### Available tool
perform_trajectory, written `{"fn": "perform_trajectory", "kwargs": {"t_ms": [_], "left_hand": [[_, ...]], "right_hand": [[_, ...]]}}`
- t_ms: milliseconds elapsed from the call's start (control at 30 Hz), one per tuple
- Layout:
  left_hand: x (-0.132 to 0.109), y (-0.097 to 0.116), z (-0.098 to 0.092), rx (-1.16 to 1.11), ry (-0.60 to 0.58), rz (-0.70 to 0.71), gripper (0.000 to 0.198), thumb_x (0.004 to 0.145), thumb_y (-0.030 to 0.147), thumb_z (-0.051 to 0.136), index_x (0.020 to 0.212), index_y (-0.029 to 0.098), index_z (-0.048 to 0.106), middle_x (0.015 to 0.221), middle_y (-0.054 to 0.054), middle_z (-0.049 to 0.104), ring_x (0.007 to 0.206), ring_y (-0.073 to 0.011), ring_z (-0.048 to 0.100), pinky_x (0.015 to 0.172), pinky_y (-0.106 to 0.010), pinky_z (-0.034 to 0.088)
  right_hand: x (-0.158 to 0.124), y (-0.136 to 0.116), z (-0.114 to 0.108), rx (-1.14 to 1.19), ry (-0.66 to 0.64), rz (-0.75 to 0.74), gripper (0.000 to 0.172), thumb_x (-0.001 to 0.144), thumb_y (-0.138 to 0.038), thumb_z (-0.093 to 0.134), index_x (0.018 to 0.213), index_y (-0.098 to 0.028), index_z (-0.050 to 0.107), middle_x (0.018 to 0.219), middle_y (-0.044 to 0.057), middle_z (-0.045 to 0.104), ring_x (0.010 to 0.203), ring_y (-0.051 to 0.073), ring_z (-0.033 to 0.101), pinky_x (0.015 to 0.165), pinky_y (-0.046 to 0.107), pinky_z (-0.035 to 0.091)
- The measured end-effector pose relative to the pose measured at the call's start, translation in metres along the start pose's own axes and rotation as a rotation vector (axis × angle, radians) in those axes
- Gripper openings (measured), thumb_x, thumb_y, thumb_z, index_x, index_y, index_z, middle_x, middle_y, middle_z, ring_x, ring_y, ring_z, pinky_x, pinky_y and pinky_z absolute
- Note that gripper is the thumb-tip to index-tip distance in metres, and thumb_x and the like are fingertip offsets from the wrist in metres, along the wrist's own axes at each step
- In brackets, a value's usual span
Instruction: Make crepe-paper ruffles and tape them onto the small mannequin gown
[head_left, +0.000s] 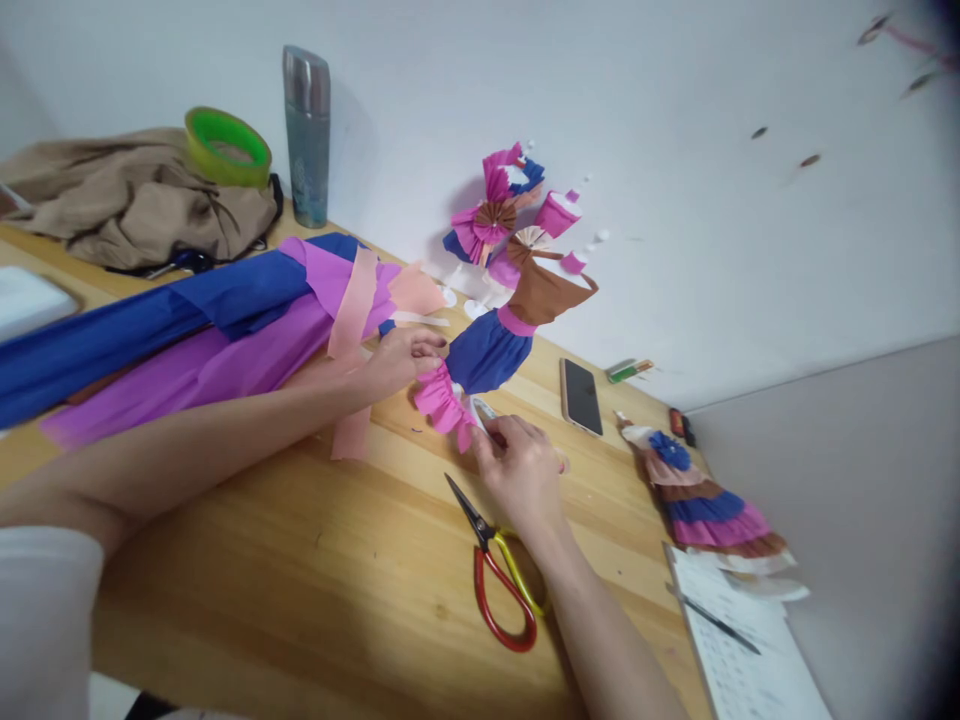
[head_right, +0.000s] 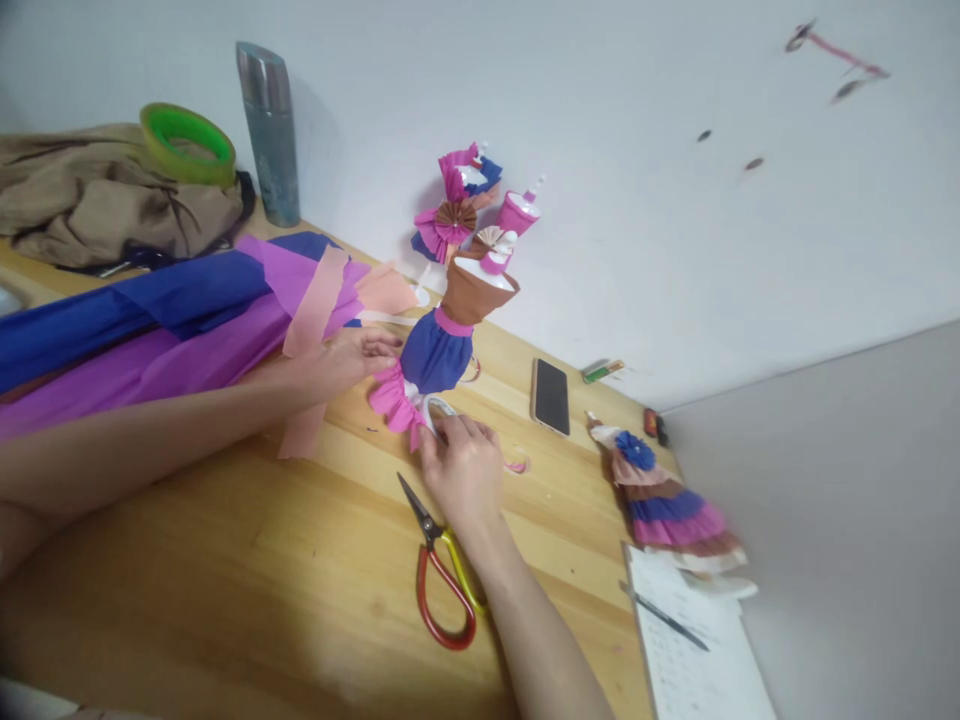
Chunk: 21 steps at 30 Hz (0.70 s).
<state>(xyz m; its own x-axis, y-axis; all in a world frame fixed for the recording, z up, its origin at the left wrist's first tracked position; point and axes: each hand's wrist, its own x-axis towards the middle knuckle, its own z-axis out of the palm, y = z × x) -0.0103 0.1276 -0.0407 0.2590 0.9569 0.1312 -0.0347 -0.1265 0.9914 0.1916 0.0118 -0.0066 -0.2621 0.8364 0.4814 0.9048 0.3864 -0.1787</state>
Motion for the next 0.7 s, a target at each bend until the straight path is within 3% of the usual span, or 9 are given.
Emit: {"fn": "perform_trajectory", "kwargs": {"t_ms": [267, 500, 700], "left_hand": [[0.0001, -0.0036, -0.0005, -0.041, -0.015, -0.024, 0.037, 0.073, 0.012, 0.073, 0.109, 0.01, 0.069, 0.089, -0.008, 0.073, 0.074, -0.0143, 0.067, 0.064, -0.024, 0.05], [0.0047, -0.0054, -0.0028, -0.101, -0.046, -0.078, 0.031, 0.075, 0.014, 0.07, 0.105, 0.013, 0.067, 0.089, -0.008, 0.075, 0.083, -0.0191, 0.07, 0.077, -0.032, 0.055], [0.0066, -0.0044, -0.004, -0.104, -0.089, -0.069, 0.033, 0.07, 0.012, 0.073, 0.102, 0.013, 0.067, 0.086, -0.008, 0.074, 0.085, -0.0213, 0.071, 0.077, -0.034, 0.056]], "right_hand": [[-0.0006, 0.0, -0.0002, 0.024, -0.003, 0.016, 0.023, 0.091, -0.031, 0.058, 0.076, -0.016, 0.069, 0.065, 0.005, 0.067, 0.06, 0.019, 0.059, 0.062, 0.03, 0.041], [0.0003, 0.0003, -0.0009, 0.027, -0.022, 0.035, 0.023, 0.091, -0.032, 0.057, 0.08, -0.017, 0.071, 0.065, 0.005, 0.067, 0.06, 0.02, 0.06, 0.063, 0.031, 0.042], [0.0006, -0.0002, -0.0016, 0.013, -0.021, 0.041, 0.023, 0.091, -0.031, 0.056, 0.08, -0.017, 0.071, 0.065, 0.005, 0.067, 0.061, 0.019, 0.06, 0.062, 0.03, 0.041]]}}
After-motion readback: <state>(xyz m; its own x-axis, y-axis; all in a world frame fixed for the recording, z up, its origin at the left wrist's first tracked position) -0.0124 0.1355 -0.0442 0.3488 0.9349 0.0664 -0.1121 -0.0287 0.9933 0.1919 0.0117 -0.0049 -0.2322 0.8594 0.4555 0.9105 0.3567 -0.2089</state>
